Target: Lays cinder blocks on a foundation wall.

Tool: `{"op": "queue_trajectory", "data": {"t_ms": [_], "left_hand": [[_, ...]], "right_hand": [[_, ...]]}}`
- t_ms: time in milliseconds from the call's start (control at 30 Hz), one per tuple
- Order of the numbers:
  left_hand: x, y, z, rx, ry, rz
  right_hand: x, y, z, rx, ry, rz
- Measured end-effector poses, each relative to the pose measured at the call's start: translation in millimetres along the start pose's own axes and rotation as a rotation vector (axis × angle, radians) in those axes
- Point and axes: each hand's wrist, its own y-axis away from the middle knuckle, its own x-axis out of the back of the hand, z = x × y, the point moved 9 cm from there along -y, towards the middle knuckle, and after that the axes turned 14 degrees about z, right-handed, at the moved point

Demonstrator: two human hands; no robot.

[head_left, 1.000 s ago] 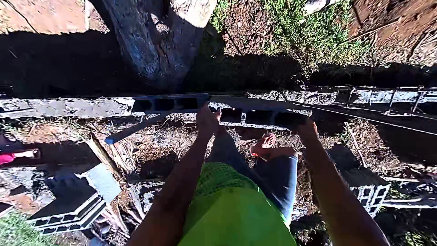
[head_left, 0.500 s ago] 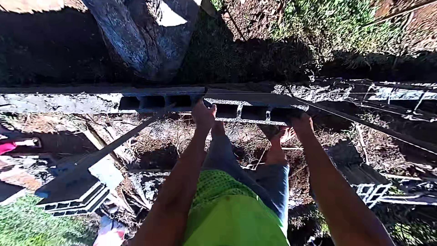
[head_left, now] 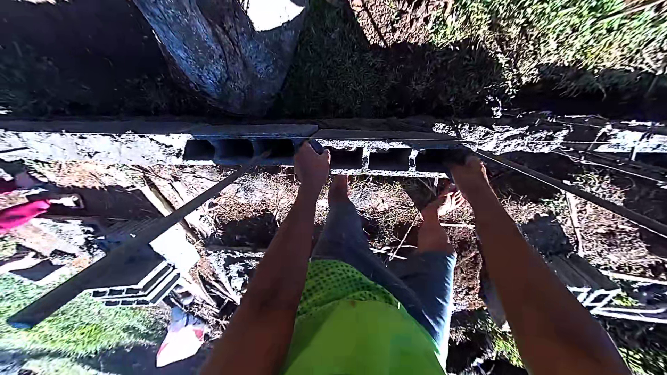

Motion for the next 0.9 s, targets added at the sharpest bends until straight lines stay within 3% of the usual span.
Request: {"op": "queue_trajectory", "data": {"t_ms": [600,900], "left_hand": [[-6.6,-2.6,-5.6,0.025,0.041,0.035],[-6.6,-7.0,1.8,0.012,-0.046,0.004]], "right_hand": [[-10.1,-1.3,6.5,0.008,-0.082,-0.012],[-3.4,0.4,-9.6,0.025,0.045,-0.065]]}}
